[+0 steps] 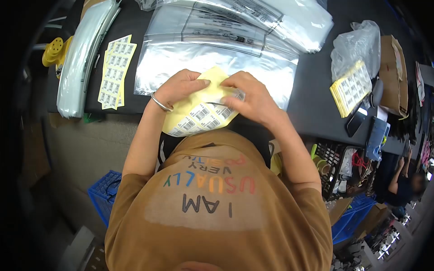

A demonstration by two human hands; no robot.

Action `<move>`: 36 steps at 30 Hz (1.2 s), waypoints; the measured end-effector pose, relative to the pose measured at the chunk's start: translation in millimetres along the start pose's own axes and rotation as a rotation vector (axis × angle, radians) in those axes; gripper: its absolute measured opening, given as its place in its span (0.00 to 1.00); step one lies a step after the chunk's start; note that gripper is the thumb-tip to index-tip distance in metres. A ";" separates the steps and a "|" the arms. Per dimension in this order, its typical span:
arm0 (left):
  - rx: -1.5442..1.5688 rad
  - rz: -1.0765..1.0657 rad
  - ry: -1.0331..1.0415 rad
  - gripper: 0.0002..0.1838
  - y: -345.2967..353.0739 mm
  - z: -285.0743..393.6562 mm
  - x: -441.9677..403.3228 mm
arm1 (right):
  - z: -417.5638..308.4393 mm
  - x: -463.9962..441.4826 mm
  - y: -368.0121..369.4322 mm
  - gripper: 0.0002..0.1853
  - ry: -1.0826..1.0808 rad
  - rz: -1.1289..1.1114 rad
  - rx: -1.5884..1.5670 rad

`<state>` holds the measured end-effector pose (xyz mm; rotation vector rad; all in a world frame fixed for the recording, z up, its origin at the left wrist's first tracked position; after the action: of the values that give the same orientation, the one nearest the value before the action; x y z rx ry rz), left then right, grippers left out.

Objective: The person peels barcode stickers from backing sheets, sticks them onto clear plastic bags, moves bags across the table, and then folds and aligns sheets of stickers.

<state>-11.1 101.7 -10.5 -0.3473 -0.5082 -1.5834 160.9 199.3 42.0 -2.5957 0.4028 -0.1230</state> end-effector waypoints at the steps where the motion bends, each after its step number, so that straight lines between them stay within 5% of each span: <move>1: -0.085 -0.002 0.001 0.19 1.9 1.4 -0.8 | -3.8 5.2 5.3 0.20 -0.095 -0.003 0.039; 6: -0.367 0.028 0.095 0.21 5.7 5.1 0.1 | -17.8 18.8 17.9 0.20 -0.194 0.037 0.348; 14: -0.444 0.082 0.121 0.20 15.5 -6.1 8.1 | -24.4 33.7 43.5 0.07 -0.261 0.215 0.299; 18: -0.773 0.212 0.198 0.21 2.0 -18.7 14.0 | -36.4 41.4 48.4 0.06 -0.272 0.317 0.165; 23: -0.503 0.289 0.082 0.25 -25.1 -46.5 41.2 | -2.1 53.2 25.1 0.02 -0.001 0.553 -0.055; 26: -0.169 0.259 0.077 0.19 -9.4 -32.3 54.7 | 29.3 63.5 10.9 0.05 0.258 0.725 -0.294; 31: -0.092 0.289 0.261 0.16 9.6 -42.3 42.6 | 66.5 82.4 -7.2 0.06 0.179 0.997 -0.541; 33: -0.617 0.381 0.395 0.16 9.1 -36.8 40.1 | 73.0 88.3 -11.3 0.07 0.200 1.016 -0.525; 36: -0.831 0.510 0.534 0.16 7.5 -27.5 41.4 | 83.6 84.3 -23.3 0.08 0.261 0.984 -0.353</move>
<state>-4.7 51.8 -11.9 -0.5908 0.6393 -1.2392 260.7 232.1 -18.0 -2.3830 1.8581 -0.0431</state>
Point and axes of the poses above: each hand's wrist, its own x-axis away from the middle knuckle, its own y-axis out of the palm, z = x × y, the point moved 4 cm from there along -x, towards the middle knuckle, and after that the axes turned 5 degrees about -z, right-handed, at the moved point
